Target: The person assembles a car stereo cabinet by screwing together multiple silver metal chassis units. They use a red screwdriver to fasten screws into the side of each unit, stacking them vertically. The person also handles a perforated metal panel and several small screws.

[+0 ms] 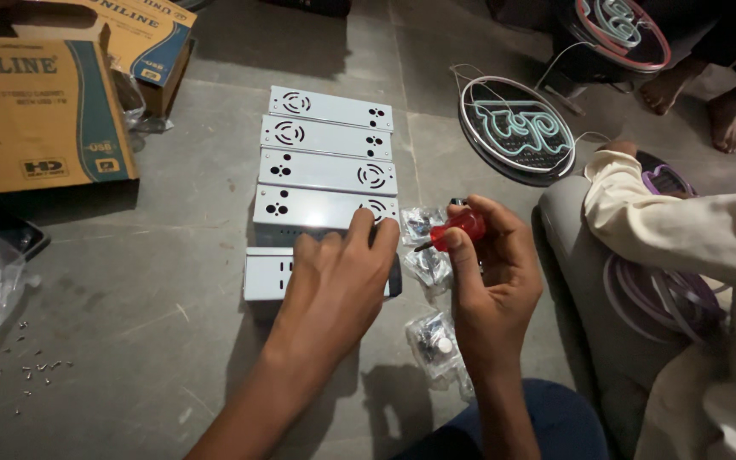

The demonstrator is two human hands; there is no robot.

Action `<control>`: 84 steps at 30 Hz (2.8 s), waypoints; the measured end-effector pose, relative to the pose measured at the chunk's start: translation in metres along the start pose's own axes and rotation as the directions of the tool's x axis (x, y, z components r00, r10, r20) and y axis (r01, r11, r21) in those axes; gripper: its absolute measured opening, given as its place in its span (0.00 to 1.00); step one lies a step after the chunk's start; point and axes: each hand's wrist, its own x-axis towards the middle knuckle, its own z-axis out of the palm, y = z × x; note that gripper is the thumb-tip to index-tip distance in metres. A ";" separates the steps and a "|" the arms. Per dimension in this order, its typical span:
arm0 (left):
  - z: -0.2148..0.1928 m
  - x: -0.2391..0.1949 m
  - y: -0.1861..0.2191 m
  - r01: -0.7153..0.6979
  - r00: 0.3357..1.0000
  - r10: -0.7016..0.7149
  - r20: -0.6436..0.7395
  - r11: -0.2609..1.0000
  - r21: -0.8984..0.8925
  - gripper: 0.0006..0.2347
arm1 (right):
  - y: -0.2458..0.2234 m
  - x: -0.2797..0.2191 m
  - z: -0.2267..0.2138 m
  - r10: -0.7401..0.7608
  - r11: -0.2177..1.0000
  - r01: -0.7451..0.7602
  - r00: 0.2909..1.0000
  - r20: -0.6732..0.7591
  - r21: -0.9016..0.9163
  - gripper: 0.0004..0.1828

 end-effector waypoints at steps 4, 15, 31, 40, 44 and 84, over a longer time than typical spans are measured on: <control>0.001 0.001 0.006 0.053 0.998 -0.055 0.024 0.997 0.062 0.08 | -0.001 -0.004 -0.001 0.014 1.000 -0.014 1.000 -0.018 -0.023 0.17; 0.018 0.007 -0.003 0.085 0.996 -0.086 0.004 0.966 -0.243 0.09 | 0.012 -0.007 -0.005 0.046 0.998 -0.044 0.999 -0.026 0.054 0.17; 0.003 -0.003 -0.018 -0.062 0.997 0.031 -0.076 0.893 -0.447 0.06 | 0.021 -0.004 -0.010 0.084 0.996 -0.082 0.996 -0.041 0.037 0.17; 0.012 0.000 -0.012 -0.004 0.998 -0.014 -0.066 0.962 -0.272 0.09 | 0.018 -0.005 -0.010 0.074 0.997 -0.074 0.997 -0.028 0.016 0.16; 0.016 0.000 -0.010 0.012 0.996 -0.033 -0.077 0.965 -0.263 0.10 | 0.018 -0.008 -0.009 0.057 0.998 -0.058 0.998 -0.017 -0.035 0.17; -0.072 -0.033 -0.098 0.410 0.896 -0.444 -0.004 0.831 -0.375 0.08 | 0.036 -0.010 -0.015 0.041 0.996 -0.039 0.999 0.031 -0.077 0.15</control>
